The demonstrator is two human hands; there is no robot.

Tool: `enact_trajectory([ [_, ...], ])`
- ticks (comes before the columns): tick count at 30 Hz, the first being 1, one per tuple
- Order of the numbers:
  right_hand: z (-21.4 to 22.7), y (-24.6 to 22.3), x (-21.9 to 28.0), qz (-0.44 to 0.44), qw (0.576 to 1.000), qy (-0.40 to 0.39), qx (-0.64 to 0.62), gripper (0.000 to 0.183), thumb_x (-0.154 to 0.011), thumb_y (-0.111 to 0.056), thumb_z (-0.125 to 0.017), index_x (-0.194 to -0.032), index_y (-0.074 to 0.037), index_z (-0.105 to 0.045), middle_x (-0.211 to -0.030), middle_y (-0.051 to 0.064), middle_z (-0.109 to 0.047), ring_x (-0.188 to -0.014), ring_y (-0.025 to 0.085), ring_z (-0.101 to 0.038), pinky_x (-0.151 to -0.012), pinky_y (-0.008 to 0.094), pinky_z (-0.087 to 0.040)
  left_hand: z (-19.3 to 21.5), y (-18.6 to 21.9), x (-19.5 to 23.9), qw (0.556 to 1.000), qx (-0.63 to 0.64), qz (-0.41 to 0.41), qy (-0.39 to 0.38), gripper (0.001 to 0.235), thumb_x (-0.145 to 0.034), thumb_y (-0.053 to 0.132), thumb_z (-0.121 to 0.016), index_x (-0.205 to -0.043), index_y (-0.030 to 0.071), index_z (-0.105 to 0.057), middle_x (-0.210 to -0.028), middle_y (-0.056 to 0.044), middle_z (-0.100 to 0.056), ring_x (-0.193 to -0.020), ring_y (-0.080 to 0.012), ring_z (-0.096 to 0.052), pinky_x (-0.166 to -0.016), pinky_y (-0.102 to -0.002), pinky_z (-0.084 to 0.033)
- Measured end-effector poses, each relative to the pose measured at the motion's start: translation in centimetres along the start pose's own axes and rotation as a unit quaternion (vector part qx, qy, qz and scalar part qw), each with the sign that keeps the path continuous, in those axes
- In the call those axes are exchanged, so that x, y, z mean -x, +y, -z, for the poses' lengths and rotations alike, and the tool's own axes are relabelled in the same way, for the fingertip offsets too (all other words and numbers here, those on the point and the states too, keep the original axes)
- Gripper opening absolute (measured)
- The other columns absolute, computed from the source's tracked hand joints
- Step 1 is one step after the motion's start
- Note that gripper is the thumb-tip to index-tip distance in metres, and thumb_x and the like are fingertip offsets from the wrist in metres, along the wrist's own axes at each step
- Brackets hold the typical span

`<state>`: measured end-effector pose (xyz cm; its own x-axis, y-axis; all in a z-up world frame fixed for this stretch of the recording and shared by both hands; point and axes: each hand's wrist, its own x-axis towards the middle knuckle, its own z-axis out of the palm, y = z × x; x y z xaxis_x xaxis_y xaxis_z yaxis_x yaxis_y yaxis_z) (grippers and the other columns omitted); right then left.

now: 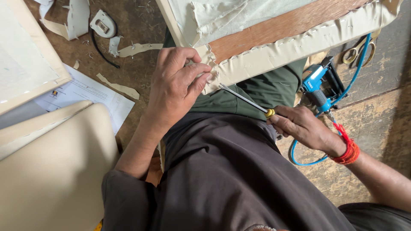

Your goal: The person removes old fabric and staples from a wooden frame using a screwdriver, scissors, and pliers. They pry up staples, cut away fabric strips, and pull out remaining staples while working on the frame resting on their lap.

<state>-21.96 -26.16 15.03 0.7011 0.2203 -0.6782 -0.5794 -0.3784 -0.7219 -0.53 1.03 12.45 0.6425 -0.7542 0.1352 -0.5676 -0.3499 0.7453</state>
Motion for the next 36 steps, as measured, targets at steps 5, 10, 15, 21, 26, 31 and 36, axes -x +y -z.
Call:
enact_trajectory([
  [5,-2.4,-1.8,-1.3,-0.096,0.989,0.035,-0.106,0.040,-0.104,-0.035,-0.046,-0.101,-0.002,-0.069,-0.064,0.001,-0.058,-0.054,0.011,-0.057,-0.048,0.027,-0.047,-0.7,-0.7,1.0,0.999,0.021,0.022,0.018,0.018,-0.093,0.008,-0.084,-0.108,0.008,-0.075,-0.112,-0.001,-0.063,-0.109,-0.0220,-0.056,-0.093,-0.037,-0.051],
  [10,-3.8,-2.2,-2.2,-0.056,0.966,-0.007,-0.251,0.038,-0.107,-0.031,-0.046,-0.122,-0.001,-0.064,-0.078,0.005,-0.058,-0.062,0.011,-0.051,-0.053,0.025,-0.042,-2.5,-1.5,1.6,0.990,0.050,0.052,0.125,0.031,-0.106,0.019,-0.071,-0.135,0.014,-0.062,-0.136,-0.002,-0.054,-0.123,-0.0188,-0.052,-0.107,-0.038,-0.045],
  [15,-6.0,-0.8,-2.0,0.011,0.733,-0.126,-0.668,0.048,-0.102,-0.031,-0.051,-0.142,-0.005,-0.046,-0.094,0.012,-0.059,-0.052,0.016,-0.052,-0.040,0.025,-0.041,-6.2,-2.5,0.5,0.927,0.230,0.197,0.219,0.061,-0.117,0.036,-0.037,-0.170,0.011,-0.020,-0.179,-0.013,-0.018,-0.168,-0.0292,-0.007,-0.139,-0.041,-0.013],
  [21,-8.2,0.2,-2.8,0.025,0.673,-0.078,-0.735,0.055,-0.106,-0.024,-0.055,-0.158,-0.018,-0.036,-0.085,0.008,-0.051,-0.051,0.010,-0.043,-0.040,0.020,-0.036,-9.4,-3.6,0.8,0.846,0.438,0.190,0.236,0.066,-0.117,0.033,-0.035,-0.168,0.001,-0.010,-0.178,-0.016,-0.008,-0.166,-0.0269,-0.006,-0.136,-0.039,-0.011],
  [26,-4.2,-5.6,-1.6,-0.037,0.745,-0.032,-0.665,0.058,-0.101,-0.018,-0.053,-0.157,-0.017,-0.039,-0.085,0.008,-0.053,-0.049,0.007,-0.043,-0.036,0.017,-0.033,-8.6,-4.1,-0.2,0.864,0.410,0.181,0.231,0.064,-0.116,0.031,-0.034,-0.167,0.001,-0.010,-0.177,-0.015,-0.006,-0.165,-0.0256,-0.004,-0.134,-0.038,-0.009],
  [31,0.0,-11.7,1.0,-0.021,0.789,-0.074,-0.610,0.059,-0.104,-0.014,-0.053,-0.160,-0.004,-0.038,-0.100,0.009,-0.053,-0.064,0.005,-0.050,-0.047,0.019,-0.041,-11.0,-3.6,1.7,0.878,0.388,0.157,0.232,0.060,-0.120,0.031,-0.035,-0.170,0.007,-0.014,-0.180,-0.013,-0.010,-0.169,-0.0245,-0.008,-0.139,-0.038,-0.010],
  [36,-2.1,-14.0,-0.8,-0.025,0.904,-0.113,-0.411,0.055,-0.098,-0.017,-0.057,-0.150,-0.007,-0.042,-0.102,0.009,-0.059,-0.072,0.014,-0.064,-0.052,0.024,-0.050,-10.3,-4.5,1.9,0.876,0.391,0.157,0.235,0.053,-0.123,0.030,-0.035,-0.171,0.013,-0.021,-0.175,-0.010,-0.015,-0.166,-0.0235,-0.011,-0.139,-0.036,-0.013],
])
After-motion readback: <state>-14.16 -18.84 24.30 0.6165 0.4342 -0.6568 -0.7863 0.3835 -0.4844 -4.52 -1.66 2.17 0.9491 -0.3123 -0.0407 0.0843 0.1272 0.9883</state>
